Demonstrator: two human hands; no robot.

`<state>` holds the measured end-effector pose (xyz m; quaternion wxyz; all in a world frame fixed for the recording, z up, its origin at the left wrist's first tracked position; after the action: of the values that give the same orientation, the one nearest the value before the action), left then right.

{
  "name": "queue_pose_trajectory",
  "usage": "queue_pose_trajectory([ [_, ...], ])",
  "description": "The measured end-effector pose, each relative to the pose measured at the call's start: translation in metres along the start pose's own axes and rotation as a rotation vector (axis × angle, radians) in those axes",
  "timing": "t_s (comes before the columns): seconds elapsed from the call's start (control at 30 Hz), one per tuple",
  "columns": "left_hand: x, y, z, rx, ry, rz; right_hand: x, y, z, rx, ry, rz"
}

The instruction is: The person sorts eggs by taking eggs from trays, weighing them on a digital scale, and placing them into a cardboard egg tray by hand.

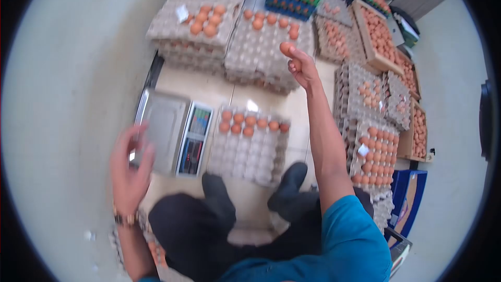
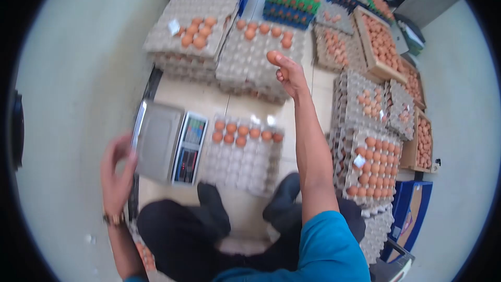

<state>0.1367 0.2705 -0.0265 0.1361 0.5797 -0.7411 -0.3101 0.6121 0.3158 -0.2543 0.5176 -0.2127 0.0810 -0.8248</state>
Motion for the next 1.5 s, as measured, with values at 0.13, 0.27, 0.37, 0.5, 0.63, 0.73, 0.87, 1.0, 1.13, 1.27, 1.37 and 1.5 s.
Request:
queue_pose_trajectory([
  [0.13, -0.036, -0.060, -0.089, 0.114, -0.150, 0.297, 0.069, -0.008, -0.090, 0.103, -0.113, -0.010],
  [0.27, -0.054, -0.107, -0.097, 0.279, -0.099, 0.296, 0.133, 0.005, -0.161, 0.858, -0.100, -0.206],
  [0.37, -0.030, -0.155, -0.052, 0.111, -0.112, 0.293, 0.181, 0.000, -0.158, 1.108, 0.198, -0.422],
  [0.5, 0.025, -0.196, -0.058, -0.596, -0.290, 0.910, 0.195, -0.007, -0.162, 1.230, 0.202, -0.381],
  [0.63, -0.015, -0.198, -0.062, -0.376, -0.212, 0.725, 0.192, 0.066, -0.209, 0.870, 0.048, -0.661],
  [0.73, -0.042, -0.195, -0.059, -0.431, -0.243, 0.527, 0.204, 0.102, -0.242, 0.180, -0.093, -0.729],
  [0.87, -0.039, -0.203, -0.056, -0.445, -0.223, 0.670, 0.207, 0.073, -0.200, 0.554, 0.232, -0.720],
  [1.0, -0.031, -0.209, -0.053, -0.423, -0.236, 0.716, 0.219, 0.023, -0.170, 0.990, 0.354, -0.626],
  [1.13, -0.031, -0.217, -0.049, -0.524, -0.240, 0.693, 0.224, 0.016, -0.176, 1.057, 0.468, -0.542],
  [1.27, -0.021, -0.221, -0.056, -0.504, -0.304, 0.713, 0.237, 0.007, -0.123, 1.078, 0.571, -0.892],
  [1.37, -0.023, -0.221, -0.061, -0.500, -0.317, 0.667, 0.191, 0.006, -0.042, 0.981, 0.830, -1.001],
  [1.5, -0.021, -0.224, -0.060, -0.539, -0.385, 0.594, 0.045, 0.016, 0.049, 0.867, 0.668, -0.847],
])
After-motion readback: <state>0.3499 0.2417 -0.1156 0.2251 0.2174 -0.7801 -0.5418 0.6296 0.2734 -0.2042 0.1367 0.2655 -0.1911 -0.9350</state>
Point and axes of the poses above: each hand's wrist, its own x-axis away from the middle knuckle, its own y-axis out of the back of the hand, z = x × y, the point moved 9 cm from there along -x, towards the middle knuckle, and after that the axes turned 2 degrees about -z, right-handed, at the moved point
